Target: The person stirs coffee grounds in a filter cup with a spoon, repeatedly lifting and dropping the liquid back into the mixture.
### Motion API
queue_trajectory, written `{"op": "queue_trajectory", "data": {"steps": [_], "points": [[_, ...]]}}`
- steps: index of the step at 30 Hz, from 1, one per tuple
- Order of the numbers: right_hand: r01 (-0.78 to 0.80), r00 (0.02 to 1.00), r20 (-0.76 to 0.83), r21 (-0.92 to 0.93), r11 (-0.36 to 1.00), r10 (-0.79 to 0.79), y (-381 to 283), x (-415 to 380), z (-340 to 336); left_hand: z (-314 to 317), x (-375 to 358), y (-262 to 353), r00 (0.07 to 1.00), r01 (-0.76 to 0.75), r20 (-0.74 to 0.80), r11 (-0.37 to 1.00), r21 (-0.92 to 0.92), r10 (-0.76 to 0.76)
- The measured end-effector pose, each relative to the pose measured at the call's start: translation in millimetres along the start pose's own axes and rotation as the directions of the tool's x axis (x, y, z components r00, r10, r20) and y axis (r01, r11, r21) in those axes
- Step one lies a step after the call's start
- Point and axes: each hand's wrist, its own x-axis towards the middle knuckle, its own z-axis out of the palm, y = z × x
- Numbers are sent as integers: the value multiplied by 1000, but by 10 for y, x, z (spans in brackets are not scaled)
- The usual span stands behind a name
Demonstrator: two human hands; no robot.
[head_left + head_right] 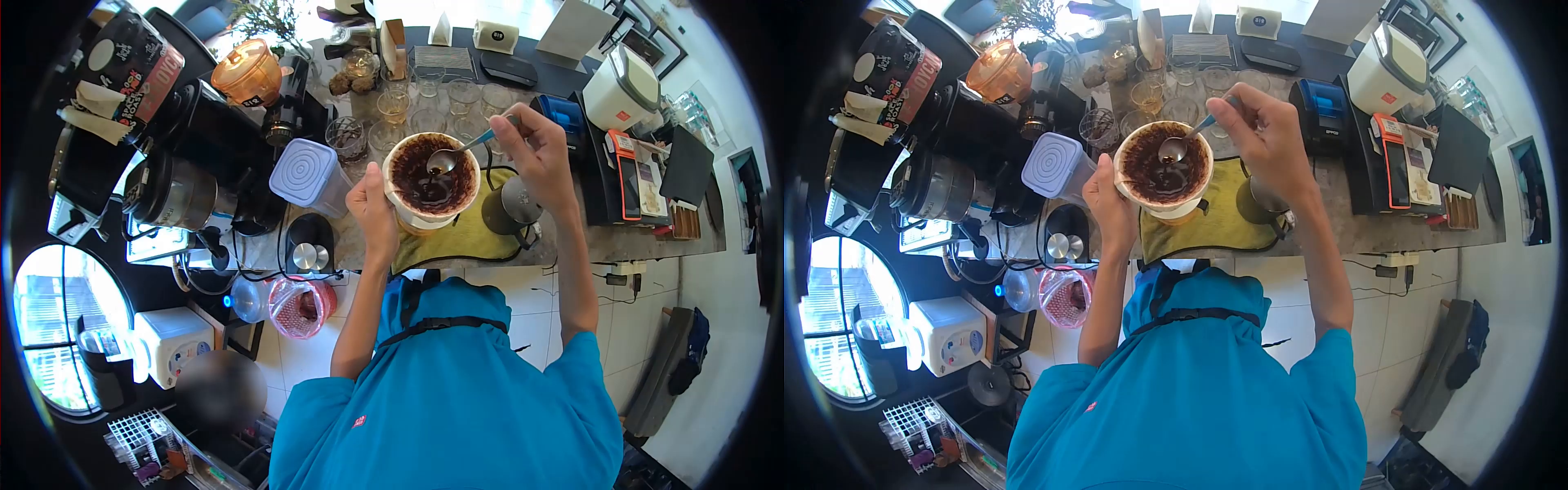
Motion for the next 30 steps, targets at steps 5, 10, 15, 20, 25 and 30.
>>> {"op": "queue_trajectory", "data": {"steps": [5, 10, 15, 20, 25, 30], "points": [[105, 994, 5, -281, 954, -108, -42, -68, 100, 33, -28, 50, 1000, 12, -24, 999, 41, -11], [-120, 987, 76, -253, 960, 143, 67, -136, 185, -6, -26, 4, 995, -93, -32, 992, 86, 96], [-263, 965, 49, 133, 956, 259, 460, -106, 244, 15, -58, 29, 996, -76, -38, 988, 131, 81], [-338, 937, 49, 376, 862, 346, 438, -102, 170, -20, -48, -29, 997, -72, -37, 995, 74, 75], [-211, 975, 13, 358, 910, 221, 155, -80, 56, 29, -36, 40, 997, -65, -45, 996, 54, 67], [-6, 998, -69, -68, 998, 2, -3, -84, 29, 54, -25, 68, 997, -56, -51, 998, 40, 58]]}}
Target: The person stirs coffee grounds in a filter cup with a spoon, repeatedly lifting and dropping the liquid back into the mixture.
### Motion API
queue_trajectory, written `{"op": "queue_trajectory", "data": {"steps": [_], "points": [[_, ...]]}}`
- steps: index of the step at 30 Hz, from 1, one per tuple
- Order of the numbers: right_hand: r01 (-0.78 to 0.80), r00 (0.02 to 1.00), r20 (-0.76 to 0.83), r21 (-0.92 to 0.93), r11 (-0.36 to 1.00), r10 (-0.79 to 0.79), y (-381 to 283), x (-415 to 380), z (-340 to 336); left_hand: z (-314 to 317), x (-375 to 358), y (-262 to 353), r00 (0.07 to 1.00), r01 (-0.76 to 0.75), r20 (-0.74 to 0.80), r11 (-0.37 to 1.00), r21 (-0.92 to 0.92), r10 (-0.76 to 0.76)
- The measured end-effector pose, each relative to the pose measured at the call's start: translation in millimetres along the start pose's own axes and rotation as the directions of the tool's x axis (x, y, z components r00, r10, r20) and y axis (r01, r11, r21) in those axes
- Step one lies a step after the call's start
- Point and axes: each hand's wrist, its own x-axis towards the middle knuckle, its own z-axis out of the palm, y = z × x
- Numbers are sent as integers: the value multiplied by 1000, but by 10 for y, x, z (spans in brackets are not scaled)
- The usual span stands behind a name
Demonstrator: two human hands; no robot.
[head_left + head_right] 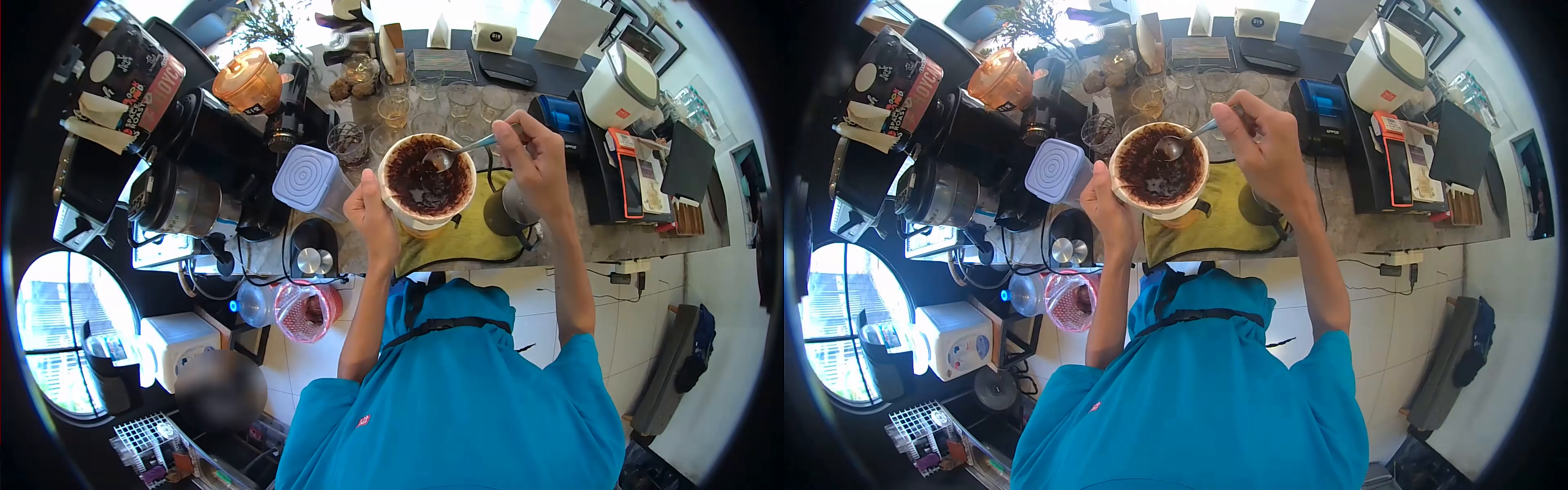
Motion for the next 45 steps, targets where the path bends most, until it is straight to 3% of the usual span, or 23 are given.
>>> {"op": "queue_trajectory", "data": {"steps": [1, 3, 6, 10, 12, 13, 16, 19, 25, 29, 31, 34, 38, 41, 43, 44, 45], "points": [[1, 1000, 1, 0, 1000, -1, -37, -3, -3, -4, 5, -7, 1000, 2, 0, 1000, -9, -2], [116, 993, 35, -226, 967, -111, -105, -19, 15, -21, 8, -15, 1000, 3, -3, 1000, -17, -3], [187, 982, 89, -296, 937, -167, -87, -28, 62, -30, 7, -17, 999, -38, 20, 998, 43, 37], [177, 980, 122, -206, 962, -155, 32, -56, 154, -8, 7, -8, 999, -33, 9, 998, 46, 32], [-72, 977, 190, -125, 990, 95, 90, -35, 165, -13, 9, -13, 1000, -29, 14, 999, 44, 28], [-74, 977, 188, -126, 989, 97, 198, -21, 169, -26, 14, -26, 999, -35, 24, 998, 49, 34], [-287, 943, 225, 178, 941, 246, 449, 59, 147, 33, -4, 5, 1000, -24, 11, 999, 42, 23], [-345, 932, 226, 314, 885, 283, 458, 91, 92, -4, 2, -33, 1000, -11, 0, 999, 32, 11], [-210, 975, 142, 357, 910, 169, 145, 150, -19, -12, 2, -6, 999, 21, 26, 1000, -24, -20], [-84, 991, 119, 212, 974, 60, -5, 157, -83, 17, 2, 50, 999, 42, 25, 998, -57, -40], [52, 992, 121, -51, 997, -45, -74, 144, -77, 29, 8, 65, 999, 41, 28, 997, -62, -39], [170, 976, 167, -192, 967, -139, -136, 136, -36, 12, 16, 43, 999, 38, 30, 997, -66, -36], [221, 961, 212, -218, 951, -175, -64, 100, 40, 41, 6, 69, 1000, 28, 6, 998, -51, -27], [95, 963, 264, -185, 978, -43, 93, 51, 91, 44, 6, 79, 999, 31, 14, 998, -55, -31], [-105, 969, 224, -22, 994, 107, 241, 41, 126, 23, 6, 50, 999, 31, 27, 999, -42, -29], [-102, 968, 226, -20, 995, 104, 315, 45, 142, 8, 9, 43, 999, 28, 37, 999, -26, -27], [-185, 965, 209, 119, 975, 158, 371, 50, 157, 5, 8, 44, 999, 26, 34, 999, -24, -26]]}}
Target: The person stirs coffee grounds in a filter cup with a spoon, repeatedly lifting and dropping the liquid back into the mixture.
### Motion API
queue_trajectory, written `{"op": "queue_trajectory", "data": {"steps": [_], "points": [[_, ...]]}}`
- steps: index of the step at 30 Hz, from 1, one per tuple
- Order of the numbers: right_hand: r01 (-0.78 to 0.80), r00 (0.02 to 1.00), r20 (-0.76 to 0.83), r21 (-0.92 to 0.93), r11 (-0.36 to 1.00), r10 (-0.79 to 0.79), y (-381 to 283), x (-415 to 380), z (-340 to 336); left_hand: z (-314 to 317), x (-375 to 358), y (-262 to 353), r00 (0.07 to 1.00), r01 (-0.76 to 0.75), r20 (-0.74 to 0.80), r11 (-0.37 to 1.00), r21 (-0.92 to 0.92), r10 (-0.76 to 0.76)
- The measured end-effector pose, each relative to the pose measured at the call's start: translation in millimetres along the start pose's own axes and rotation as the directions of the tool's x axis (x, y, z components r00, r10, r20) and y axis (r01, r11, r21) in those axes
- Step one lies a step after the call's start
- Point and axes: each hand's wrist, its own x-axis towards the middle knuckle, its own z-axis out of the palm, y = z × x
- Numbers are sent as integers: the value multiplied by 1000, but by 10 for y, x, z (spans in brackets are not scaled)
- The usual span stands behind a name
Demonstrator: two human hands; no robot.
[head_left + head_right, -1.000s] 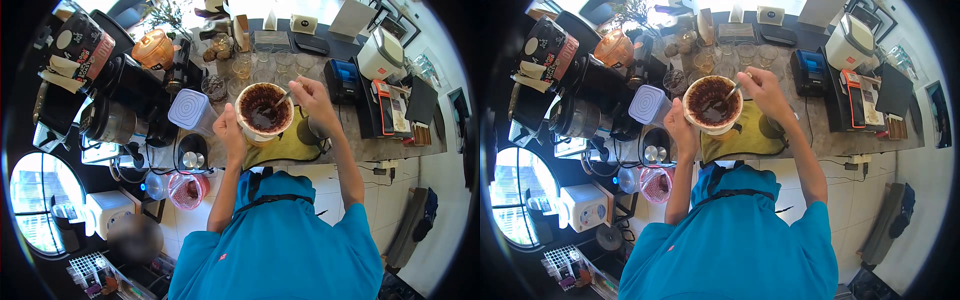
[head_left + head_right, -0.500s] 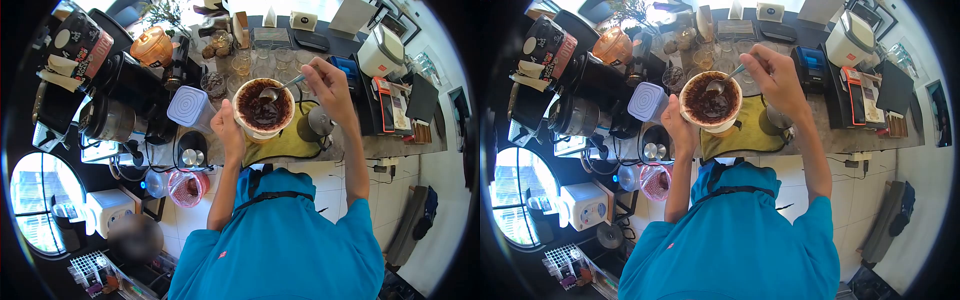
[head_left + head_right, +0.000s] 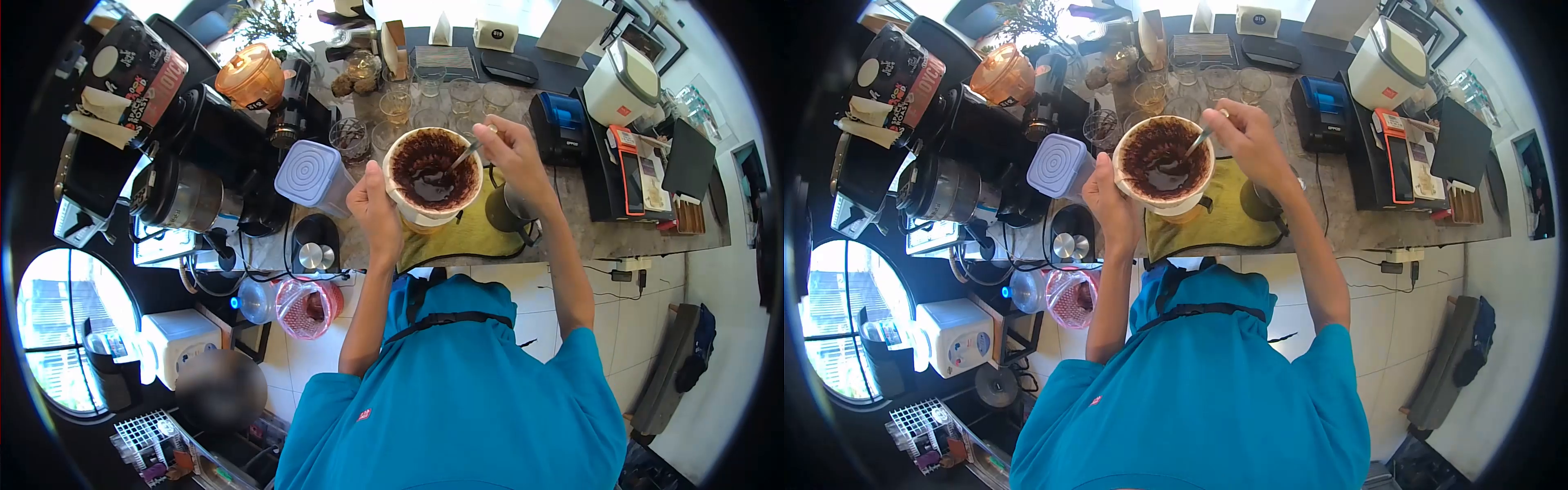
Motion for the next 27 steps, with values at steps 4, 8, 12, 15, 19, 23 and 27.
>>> {"op": "queue_trajectory", "data": {"steps": [4, 8, 12, 15, 19, 23, 27], "points": [[-33, 997, -55, 249, 968, 48, 29, 15, -29, -5, -14, -29, 1000, -5, 12, 1000, 2, 5], [24, 999, -38, 239, 971, -15, -197, -29, -79, 21, -11, -1, 1000, 6, 13, 1000, -10, -6], [131, 989, -53, -112, 985, -137, -402, -72, -106, 33, -13, 23, 1000, 3, 3, 1000, 9, -3], [276, 954, -7, -363, 890, -298, -419, -60, -71, 37, -11, 10, 1000, 11, -11, 1000, -19, -11], [343, 937, 98, -441, 829, -336, -353, -69, -16, 25, -6, -4, 1000, -12, -16, 1000, -8, 12], [64, 997, -19, -200, 978, -69, -202, -115, 43, 12, -21, -18, 1000, 10, -6, 1000, 23, -10], [-79, 995, -42, 163, 983, 87, -30, -105, 30, 4, -28, -18, 1000, -4, 9, 999, 43, 4]]}}
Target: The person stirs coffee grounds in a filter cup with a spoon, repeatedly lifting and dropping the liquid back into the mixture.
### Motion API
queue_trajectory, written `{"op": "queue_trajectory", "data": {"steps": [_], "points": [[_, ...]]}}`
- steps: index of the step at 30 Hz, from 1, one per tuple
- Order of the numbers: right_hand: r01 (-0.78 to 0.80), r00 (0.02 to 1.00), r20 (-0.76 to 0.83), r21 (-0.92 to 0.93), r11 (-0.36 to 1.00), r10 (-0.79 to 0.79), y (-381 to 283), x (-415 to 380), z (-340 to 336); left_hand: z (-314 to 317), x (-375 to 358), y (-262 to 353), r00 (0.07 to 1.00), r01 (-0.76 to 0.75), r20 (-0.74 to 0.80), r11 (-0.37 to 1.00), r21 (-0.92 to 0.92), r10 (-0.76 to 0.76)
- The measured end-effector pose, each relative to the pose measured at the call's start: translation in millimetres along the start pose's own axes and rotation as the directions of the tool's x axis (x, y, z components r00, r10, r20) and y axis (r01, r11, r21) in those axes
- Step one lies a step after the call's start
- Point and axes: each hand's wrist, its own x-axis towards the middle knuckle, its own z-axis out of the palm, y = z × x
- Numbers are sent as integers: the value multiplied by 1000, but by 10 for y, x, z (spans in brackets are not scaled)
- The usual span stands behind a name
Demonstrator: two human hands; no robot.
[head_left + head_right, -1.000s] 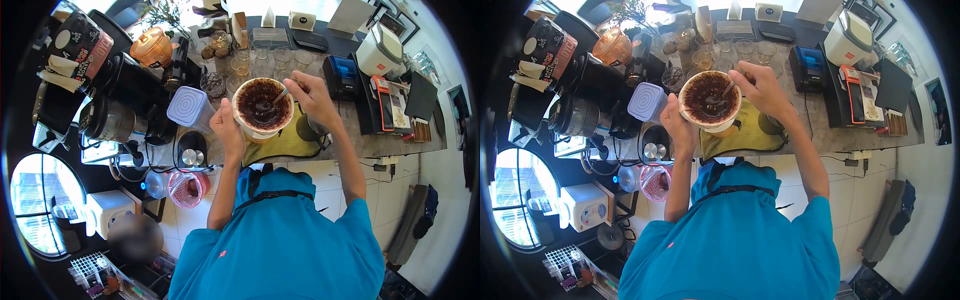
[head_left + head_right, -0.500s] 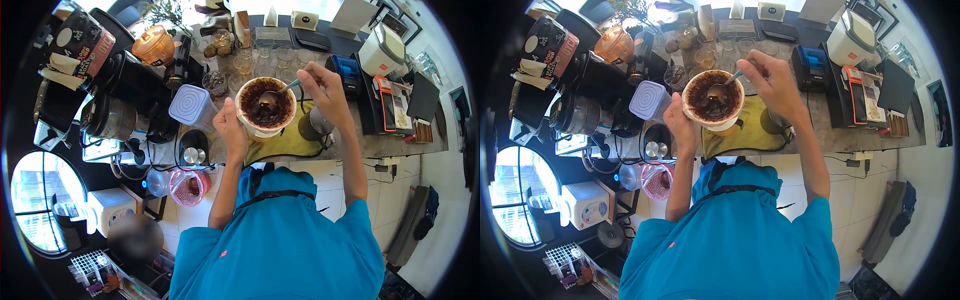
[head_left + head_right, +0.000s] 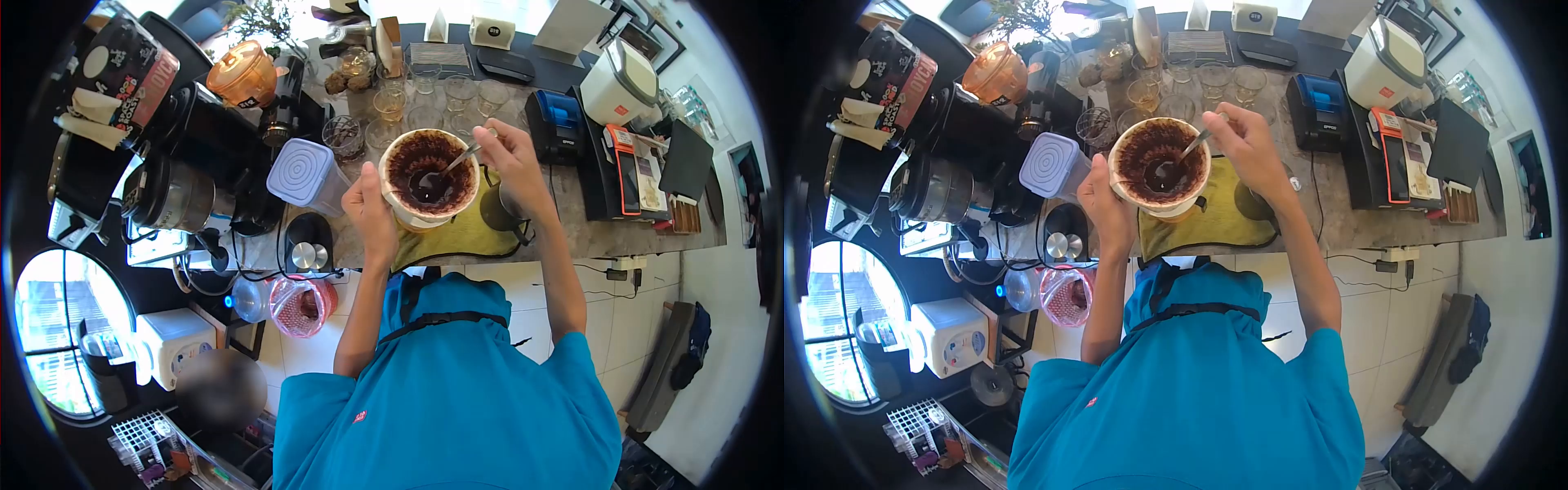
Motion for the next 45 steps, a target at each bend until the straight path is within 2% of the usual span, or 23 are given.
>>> {"op": "queue_trajectory", "data": {"steps": [1, 3, 7, 9, 10, 12, 13, 15, 16, 18, 19, 21, 22, 24, 25, 27, 31, 34, 36, 37, 40, 45], "points": [[0, 1000, 7, 0, 1000, 0, 5, -1, -2, -3, -2, 6, 1000, -2, -7, 1000, 0, 2], [24, 1000, -14, 121, 992, -23, -6, 0, -24, 13, -3, 11, 1000, 28, 8, 1000, 11, -28], [78, 995, -61, 94, 992, -73, -238, -64, -47, 12, -6, 17, 999, 44, 14, 999, -25, -44], [141, 985, -95, -72, 987, -147, -331, -105, -47, 25, -12, 17, 999, 37, 2, 999, -20, -37], [141, 985, -93, -74, 987, -148, -376, -134, -44, 7, -10, 6, 999, 37, 1, 999, -22, -37], [185, 970, -78, -388, 903, -232, -438, -173, -29, -46, -1, -21, 999, 38, 31, 999, 15, -39], [188, 970, -73, -388, 902, -233, -430, -170, -16, -44, 2, -18, 999, 36, 27, 999, 13, -36], [313, 917, -12, -599, 737, -398, -371, -182, 24, -44, 0, -6, 998, 47, 44, 998, 38, -48], [313, 917, -11, -596, 739, -398, -347, -192, 50, -63, 2, -4, 998, 46, 43, 998, 41, -48], [186, 972, -22, -535, 824, -234, -297, -205, 91, -103, 7, -18, 994, 64, 89, 998, 29, -66], [187, 972, -20, -536, 823, -234, -253, -208, 96, -119, 8, -27, 994, 64, 87, 998, 27, -66], [58, 992, -87, -357, 932, -95, -145, -208, 104, -138, 11, -23, 991, 73, 107, 995, 64, -80], [58, 992, -82, -358, 932, -94, -86, -201, 83, -125, 5, -7, 992, 73, 101, 995, 62, -79], [5, 996, -88, -99, 995, -14, -10, -183, 23, -68, -15, 32, 995, 92, 45, 994, 55, -94], [5, 996, -84, -103, 995, -14, -17, -182, 16, -56, -17, 23, 995, 91, 42, 995, 51, -94], [0, 993, -115, 48, 999, 5, -89, -198, 18, -49, -14, 13, 997, 74, 27, 997, 17, -74], [69, 989, -133, 59, 996, -61, -221, -196, -5, -123, -7, -34, 997, 75, 29, 997, 13, -76], [125, 981, -142, -30, 992, -128, -289, -217, -3, -197, -9, -30, 985, 132, 113, 991, 18, -133], [151, 969, -129, -359, 921, -209, -312, -203, -1, -121, -2, 4, 993, 109, 55, 994, -18, -108], [147, 969, -135, -358, 922, -207, -309, -196, 5, -100, 10, 32, 992, 112, 60, 994, -15, -111], [279, 948, 21, -540, 794, -319, -299, -175, 47, -70, 26, 79, 992, 116, 56, 993, -34, -114], [208, 978, 79, -479, 853, -194, -214, -88, 52, -87, 109, 58, 996, 57, 63, 998, -23, -56]]}}
